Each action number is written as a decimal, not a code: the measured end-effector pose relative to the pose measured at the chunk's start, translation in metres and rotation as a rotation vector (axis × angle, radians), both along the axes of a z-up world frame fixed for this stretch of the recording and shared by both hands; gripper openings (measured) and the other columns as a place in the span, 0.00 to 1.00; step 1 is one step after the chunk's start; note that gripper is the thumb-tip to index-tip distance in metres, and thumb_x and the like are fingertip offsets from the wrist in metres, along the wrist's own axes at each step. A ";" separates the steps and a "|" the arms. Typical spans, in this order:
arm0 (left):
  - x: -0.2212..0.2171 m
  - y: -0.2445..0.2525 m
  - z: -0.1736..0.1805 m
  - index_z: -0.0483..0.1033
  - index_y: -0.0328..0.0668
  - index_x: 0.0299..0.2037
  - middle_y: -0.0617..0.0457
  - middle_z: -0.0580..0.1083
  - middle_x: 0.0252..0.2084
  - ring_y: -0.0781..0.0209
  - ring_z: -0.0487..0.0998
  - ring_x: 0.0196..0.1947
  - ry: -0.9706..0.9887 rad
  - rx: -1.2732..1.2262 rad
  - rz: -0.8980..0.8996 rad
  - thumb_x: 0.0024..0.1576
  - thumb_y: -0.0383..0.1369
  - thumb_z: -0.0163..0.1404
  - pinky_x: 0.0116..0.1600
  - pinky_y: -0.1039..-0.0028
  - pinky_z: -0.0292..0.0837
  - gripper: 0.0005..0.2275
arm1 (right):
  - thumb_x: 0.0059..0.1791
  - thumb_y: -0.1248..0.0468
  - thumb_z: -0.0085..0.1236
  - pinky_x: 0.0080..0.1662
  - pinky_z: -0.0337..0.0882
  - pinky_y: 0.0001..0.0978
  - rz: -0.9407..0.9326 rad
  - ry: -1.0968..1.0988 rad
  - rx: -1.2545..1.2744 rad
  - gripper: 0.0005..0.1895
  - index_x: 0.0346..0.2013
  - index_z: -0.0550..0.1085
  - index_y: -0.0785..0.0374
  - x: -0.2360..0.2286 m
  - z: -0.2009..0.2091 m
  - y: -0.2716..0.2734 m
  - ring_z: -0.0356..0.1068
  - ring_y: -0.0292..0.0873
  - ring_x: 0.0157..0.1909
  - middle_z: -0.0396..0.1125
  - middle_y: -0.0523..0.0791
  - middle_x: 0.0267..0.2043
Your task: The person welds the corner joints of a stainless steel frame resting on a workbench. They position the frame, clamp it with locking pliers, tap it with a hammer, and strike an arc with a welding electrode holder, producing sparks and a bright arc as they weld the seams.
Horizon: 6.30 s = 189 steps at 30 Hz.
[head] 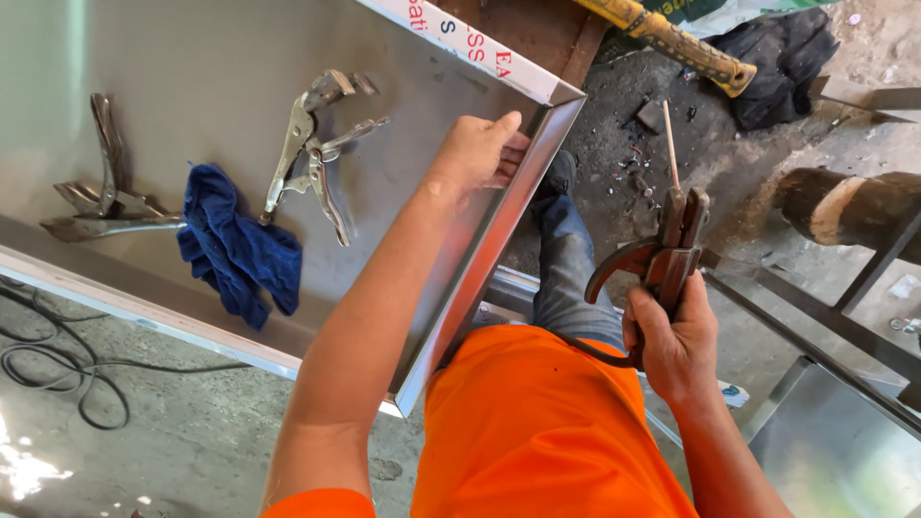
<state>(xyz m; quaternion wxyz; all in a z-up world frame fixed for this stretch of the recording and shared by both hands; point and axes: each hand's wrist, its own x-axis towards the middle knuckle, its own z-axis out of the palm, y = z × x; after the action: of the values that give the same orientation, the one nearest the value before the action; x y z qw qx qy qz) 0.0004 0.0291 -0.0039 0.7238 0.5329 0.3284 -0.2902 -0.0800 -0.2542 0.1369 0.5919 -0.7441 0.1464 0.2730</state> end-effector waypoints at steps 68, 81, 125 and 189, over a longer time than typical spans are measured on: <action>0.084 0.080 -0.049 0.66 0.49 0.27 0.54 0.64 0.30 0.58 0.69 0.33 -1.462 1.897 -0.704 0.56 0.33 0.52 0.41 0.66 0.62 0.09 | 0.53 0.67 0.53 0.25 0.62 0.27 0.231 0.010 -0.171 0.14 0.52 0.65 0.63 0.007 0.008 0.037 0.58 0.31 0.23 0.61 0.39 0.23; 0.073 0.074 -0.032 0.68 0.51 0.32 0.56 0.65 0.32 0.59 0.69 0.36 -1.358 1.789 -0.625 0.57 0.32 0.52 0.46 0.66 0.62 0.05 | 0.54 0.65 0.54 0.30 0.66 0.28 0.313 -0.034 -0.217 0.16 0.56 0.67 0.62 0.006 0.001 0.033 0.61 0.33 0.27 0.64 0.42 0.27; 0.013 -0.034 -0.001 0.80 0.45 0.28 0.56 0.78 0.29 0.54 0.77 0.32 -0.769 1.342 0.119 0.52 0.32 0.60 0.42 0.63 0.70 0.03 | 0.55 0.66 0.51 0.25 0.61 0.25 0.056 -0.026 0.001 0.12 0.52 0.64 0.62 -0.015 0.008 -0.018 0.59 0.31 0.22 0.60 0.39 0.24; 0.012 -0.033 0.022 0.80 0.51 0.34 0.61 0.76 0.32 0.59 0.74 0.39 -0.886 1.583 0.093 0.55 0.34 0.59 0.51 0.64 0.61 0.02 | 0.56 0.66 0.51 0.26 0.61 0.26 0.026 -0.032 0.035 0.10 0.50 0.64 0.63 -0.025 -0.004 -0.032 0.60 0.31 0.23 0.60 0.39 0.25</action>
<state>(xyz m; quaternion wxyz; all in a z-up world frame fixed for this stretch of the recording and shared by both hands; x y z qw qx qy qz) 0.0127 -0.0039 0.0176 0.2173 0.9234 0.1446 0.2813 -0.1049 -0.2862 0.1328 0.6033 -0.7400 0.1222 0.2711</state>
